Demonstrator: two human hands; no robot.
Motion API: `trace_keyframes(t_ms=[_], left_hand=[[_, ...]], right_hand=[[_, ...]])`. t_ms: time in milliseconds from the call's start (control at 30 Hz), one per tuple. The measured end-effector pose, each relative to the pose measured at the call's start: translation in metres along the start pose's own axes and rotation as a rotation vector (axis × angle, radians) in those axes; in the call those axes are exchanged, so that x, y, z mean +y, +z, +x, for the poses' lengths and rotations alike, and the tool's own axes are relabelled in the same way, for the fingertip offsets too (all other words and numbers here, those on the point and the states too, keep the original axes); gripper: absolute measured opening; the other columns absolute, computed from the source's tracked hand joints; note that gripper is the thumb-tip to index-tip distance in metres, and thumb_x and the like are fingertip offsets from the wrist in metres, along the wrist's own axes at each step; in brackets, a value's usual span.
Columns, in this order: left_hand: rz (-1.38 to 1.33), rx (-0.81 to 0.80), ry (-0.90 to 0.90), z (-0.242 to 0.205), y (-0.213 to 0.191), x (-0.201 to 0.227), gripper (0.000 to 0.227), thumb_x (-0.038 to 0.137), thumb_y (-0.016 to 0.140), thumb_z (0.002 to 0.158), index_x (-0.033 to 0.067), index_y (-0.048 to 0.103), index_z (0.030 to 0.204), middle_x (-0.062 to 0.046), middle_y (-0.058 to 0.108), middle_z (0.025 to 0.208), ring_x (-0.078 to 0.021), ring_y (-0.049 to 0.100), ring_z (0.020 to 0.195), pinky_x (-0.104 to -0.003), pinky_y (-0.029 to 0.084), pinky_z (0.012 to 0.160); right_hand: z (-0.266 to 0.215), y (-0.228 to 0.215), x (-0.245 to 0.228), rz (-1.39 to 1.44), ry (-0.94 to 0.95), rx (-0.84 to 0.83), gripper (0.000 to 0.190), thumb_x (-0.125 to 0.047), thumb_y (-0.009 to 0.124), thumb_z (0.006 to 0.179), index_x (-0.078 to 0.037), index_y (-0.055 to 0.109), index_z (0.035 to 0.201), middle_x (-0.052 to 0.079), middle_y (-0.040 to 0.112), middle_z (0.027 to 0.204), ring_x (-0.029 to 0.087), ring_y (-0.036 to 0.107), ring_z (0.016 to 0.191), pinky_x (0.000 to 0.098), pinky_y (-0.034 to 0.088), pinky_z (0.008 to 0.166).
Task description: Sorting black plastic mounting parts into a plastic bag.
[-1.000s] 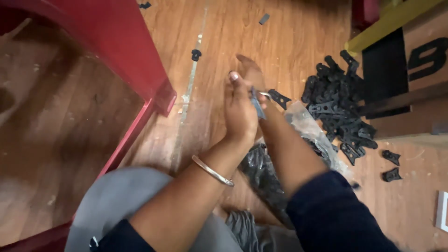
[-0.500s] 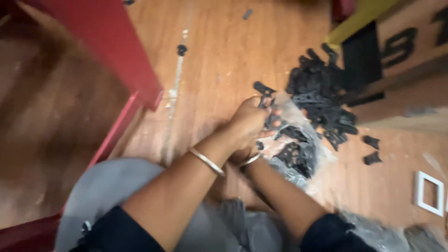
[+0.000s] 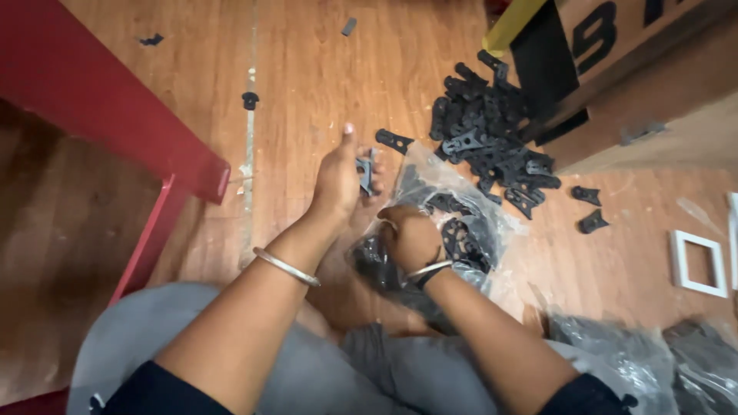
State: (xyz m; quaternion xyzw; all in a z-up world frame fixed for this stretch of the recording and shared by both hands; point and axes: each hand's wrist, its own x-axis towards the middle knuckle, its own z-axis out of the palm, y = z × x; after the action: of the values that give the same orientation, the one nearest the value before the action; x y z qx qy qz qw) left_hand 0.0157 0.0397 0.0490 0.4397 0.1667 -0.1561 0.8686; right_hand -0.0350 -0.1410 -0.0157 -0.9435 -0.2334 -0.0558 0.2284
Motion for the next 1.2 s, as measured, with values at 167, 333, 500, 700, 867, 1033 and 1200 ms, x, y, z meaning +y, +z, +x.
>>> trace_keyframes(t_ms=[167, 333, 500, 700, 867, 1033, 1200], left_hand=[[-0.101, 0.084, 0.095, 0.023, -0.026, -0.005, 0.068, 0.066, 0.036, 0.101, 0.0025, 0.060, 0.106, -0.007, 0.063, 0.074, -0.0155, 0.058, 0.053, -0.029, 0.045, 0.043], [0.032, 0.169, 0.091, 0.005, -0.030, 0.010, 0.068, 0.067, 0.035, 0.099, 0.0055, 0.062, 0.106, -0.006, 0.067, 0.075, -0.0159, 0.063, 0.054, -0.029, 0.047, 0.044], [0.175, 0.026, -0.061, 0.011, -0.016, -0.010, 0.074, 0.072, 0.029, 0.096, 0.0076, 0.065, 0.100, -0.007, 0.070, 0.071, -0.0154, 0.062, 0.050, -0.029, 0.046, 0.041], [0.192, 0.044, 0.006, 0.009, -0.012, -0.008, 0.071, 0.069, 0.029, 0.098, 0.0084, 0.066, 0.106, -0.006, 0.071, 0.073, -0.0141, 0.061, 0.052, -0.028, 0.046, 0.044], [0.144, 0.097, 0.054, 0.011, -0.028, -0.003, 0.070, 0.068, 0.028, 0.099, 0.0080, 0.063, 0.107, -0.005, 0.070, 0.075, -0.0139, 0.063, 0.056, -0.028, 0.049, 0.047], [0.145, 0.103, 0.016, 0.008, -0.016, -0.001, 0.071, 0.069, 0.027, 0.098, 0.0080, 0.062, 0.103, -0.006, 0.070, 0.075, -0.0155, 0.062, 0.055, -0.030, 0.050, 0.047], [0.147, 0.063, 0.004, 0.019, -0.020, -0.015, 0.068, 0.068, 0.029, 0.100, 0.0081, 0.060, 0.100, -0.006, 0.068, 0.075, -0.0142, 0.061, 0.054, -0.029, 0.048, 0.043]], right_hand=[[0.036, 0.054, -0.014, -0.198, -0.155, 0.082, 0.026, -0.015, 0.058, 0.086, -0.007, 0.069, 0.108, 0.022, 0.070, 0.120, 0.040, 0.067, 0.107, 0.0453, 0.054, 0.093], [0.070, 0.085, -0.001, -0.293, 0.183, -0.316, 0.028, -0.022, 0.047, 0.103, -0.005, 0.067, 0.113, 0.021, 0.071, 0.113, 0.038, 0.067, 0.105, 0.0472, 0.054, 0.095], [0.059, 0.061, 0.032, -0.408, 0.006, -0.328, 0.021, -0.020, 0.056, 0.084, -0.008, 0.067, 0.098, 0.016, 0.070, 0.102, 0.032, 0.068, 0.099, 0.0453, 0.054, 0.090], [0.045, 0.080, 0.026, -0.452, -0.269, 0.045, 0.008, -0.021, 0.059, 0.071, -0.015, 0.065, 0.070, 0.012, 0.069, 0.097, 0.039, 0.069, 0.108, 0.0481, 0.057, 0.077], [0.030, 0.105, -0.021, -0.230, 0.050, -0.046, 0.017, -0.009, 0.055, 0.089, -0.004, 0.070, 0.094, 0.021, 0.066, 0.113, 0.039, 0.068, 0.088, 0.0488, 0.057, 0.069], [0.036, 0.092, -0.027, -0.295, 0.033, -0.030, 0.017, -0.006, 0.054, 0.089, -0.001, 0.070, 0.088, 0.020, 0.070, 0.095, 0.038, 0.068, 0.091, 0.0485, 0.057, 0.071], [0.029, 0.151, 0.003, -0.293, 0.100, -0.125, 0.018, -0.011, 0.055, 0.091, -0.002, 0.070, 0.094, 0.020, 0.071, 0.090, 0.037, 0.068, 0.085, 0.0502, 0.054, 0.076]])
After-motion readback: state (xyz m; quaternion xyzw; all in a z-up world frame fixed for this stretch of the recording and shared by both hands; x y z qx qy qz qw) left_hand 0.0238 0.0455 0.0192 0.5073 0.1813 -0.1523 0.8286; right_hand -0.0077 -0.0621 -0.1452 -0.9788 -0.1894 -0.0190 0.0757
